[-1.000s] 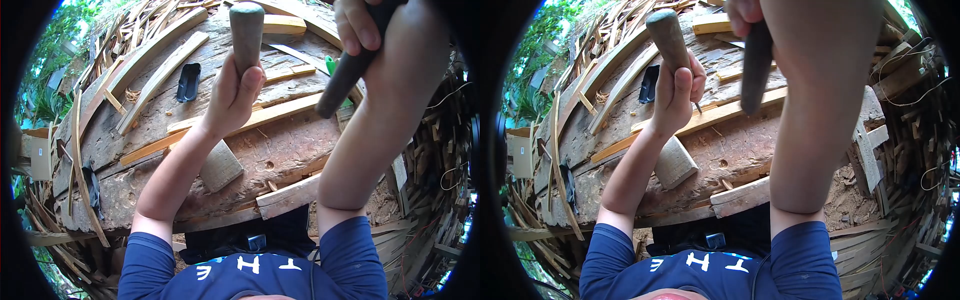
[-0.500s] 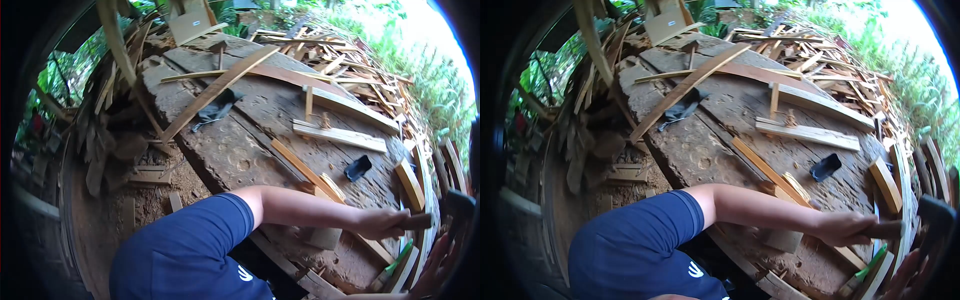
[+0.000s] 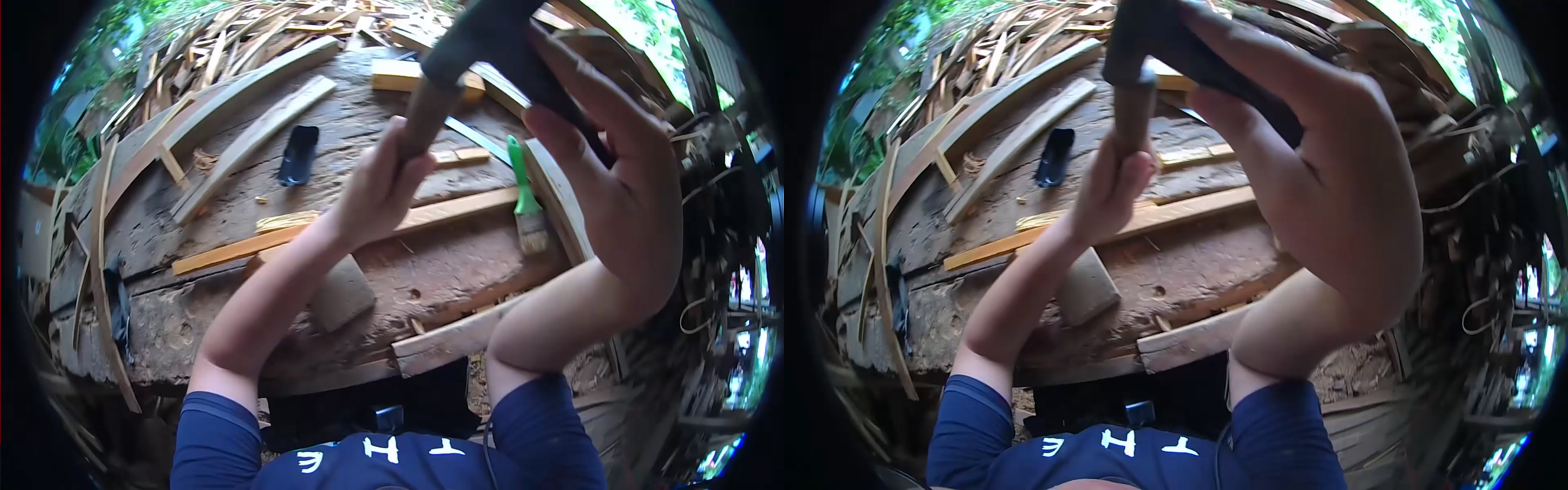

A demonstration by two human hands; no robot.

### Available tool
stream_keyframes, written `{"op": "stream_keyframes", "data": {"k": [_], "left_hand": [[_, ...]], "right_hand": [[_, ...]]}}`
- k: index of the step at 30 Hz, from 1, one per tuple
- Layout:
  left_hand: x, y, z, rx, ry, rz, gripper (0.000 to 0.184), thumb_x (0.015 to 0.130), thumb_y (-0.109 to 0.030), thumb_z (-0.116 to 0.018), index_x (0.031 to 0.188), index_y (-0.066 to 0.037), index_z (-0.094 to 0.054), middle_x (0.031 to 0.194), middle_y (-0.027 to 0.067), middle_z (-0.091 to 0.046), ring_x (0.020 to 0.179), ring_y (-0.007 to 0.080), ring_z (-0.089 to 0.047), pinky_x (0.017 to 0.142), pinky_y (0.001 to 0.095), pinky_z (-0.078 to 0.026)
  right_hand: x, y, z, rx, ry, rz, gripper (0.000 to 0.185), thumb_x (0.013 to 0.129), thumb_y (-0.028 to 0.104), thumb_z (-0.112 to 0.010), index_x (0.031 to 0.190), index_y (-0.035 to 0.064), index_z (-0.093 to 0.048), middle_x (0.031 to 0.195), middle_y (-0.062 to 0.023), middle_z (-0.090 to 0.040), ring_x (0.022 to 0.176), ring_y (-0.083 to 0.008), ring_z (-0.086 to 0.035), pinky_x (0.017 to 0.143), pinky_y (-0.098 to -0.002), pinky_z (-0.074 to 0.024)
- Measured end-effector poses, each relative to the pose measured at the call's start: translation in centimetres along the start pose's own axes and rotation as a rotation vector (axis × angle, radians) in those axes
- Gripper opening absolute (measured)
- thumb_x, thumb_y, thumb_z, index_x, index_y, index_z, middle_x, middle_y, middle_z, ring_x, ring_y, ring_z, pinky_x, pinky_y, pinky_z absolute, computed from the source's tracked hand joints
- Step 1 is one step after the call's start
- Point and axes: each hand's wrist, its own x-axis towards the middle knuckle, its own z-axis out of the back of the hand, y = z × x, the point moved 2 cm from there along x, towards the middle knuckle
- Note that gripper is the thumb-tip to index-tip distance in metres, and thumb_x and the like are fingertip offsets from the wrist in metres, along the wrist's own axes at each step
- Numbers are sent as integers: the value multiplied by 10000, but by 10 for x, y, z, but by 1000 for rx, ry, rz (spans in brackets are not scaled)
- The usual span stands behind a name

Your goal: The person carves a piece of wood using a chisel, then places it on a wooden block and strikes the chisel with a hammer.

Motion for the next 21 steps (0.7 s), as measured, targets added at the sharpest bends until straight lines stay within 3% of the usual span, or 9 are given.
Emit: {"op": "stream_keyframes", "data": {"k": [4, 6, 7, 9, 11, 15, 17, 18, 21], "left_hand": [[-1, -4, 2, 1, -17, 0, 160, 1047, -151, -567, 1108, -26, -487, 791, 90, -541, 662, 213, -532, 622, 363, -459], [0, -3, 3, 32, 18, -3, 180, 1061, -177, -554, 1123, -28, -475, 795, 92, -537, 658, 211, -530, 610, 365, -456], [1, 1, 1, 45, 14, 4, 180, 1061, -177, -554, 1123, -28, -475, 795, 92, -537, 658, 211, -530, 610, 365, -456], [2, 2, -2, 40, -63, -157, 255, 1107, -297, -465, 1088, -43, -455, 827, 1, -494, 620, 47, -407, 545, 228, -361], [7, 8, 4, -92, -57, -77, 402, 1089, -426, -479, 925, -59, -477, 725, -8, -471, 550, 54, -388, 492, 241, -324], [6, 3, 3, -65, -38, -60, 428, 1087, -442, -478, 891, -62, -470, 716, -5, -469, 536, 54, -381, 477, 249, -305], [4, 2, 6, 66, 55, -27, 260, 1089, -274, -518, 1153, -23, -499, 839, 24, -549, 752, 118, -514, 699, 295, -463], [8, 3, -4, 9, -45, -173, 451, 1085, -455, -480, 871, -58, -467, 708, 2, -466, 522, 57, -374, 478, 244, -311], [11, 1, 1, -102, 11, -103, 494, 1084, -486, -459, 829, -64, -457, 694, 2, -457, 520, 58, -373, 472, 244, -307]], "right_hand": [[8, -3, 16, 120, -346, -220, 289, 1031, 257, -635, 1201, 32, -699, 899, -55, -697, 590, -31, -513, 510, -233, -346], [6, -4, 13, 149, -452, -160, 290, 1031, 257, -635, 1202, 32, -698, 901, -55, -697, 592, -31, -514, 512, -233, -347], [4, -2, 7, 83, -393, -140, 290, 1031, 257, -635, 1203, 32, -698, 902, -55, -697, 593, -31, -514, 512, -233, -347], [-4, 1, -10, -25, -193, -103, 290, 1031, 256, -635, 1204, 32, -697, 904, -55, -697, 595, -31, -515, 514, -233, -348], [-6, -5, -8, -61, -125, -114, 290, 1031, 256, -635, 1206, 32, -697, 907, -55, -697, 597, -31, -516, 515, -233, -349], [-8, -24, 12, -17, -326, -140, 291, 1031, 255, -635, 1209, 33, -695, 911, -56, -697, 601, -32, -517, 518, -232, -351], [-14, -25, 9, -43, -288, -136, 291, 1031, 255, -636, 1210, 33, -695, 913, -56, -697, 603, -32, -518, 519, -232, -352], [-16, -24, 8, -61, -210, -140, 291, 1031, 255, -636, 1211, 33, -694, 914, -56, -697, 604, -32, -518, 520, -232, -352], [-13, -28, 4, -62, -8, -180, 292, 1031, 254, -636, 1213, 33, -693, 917, -56, -697, 607, -33, -519, 522, -232, -353]]}}
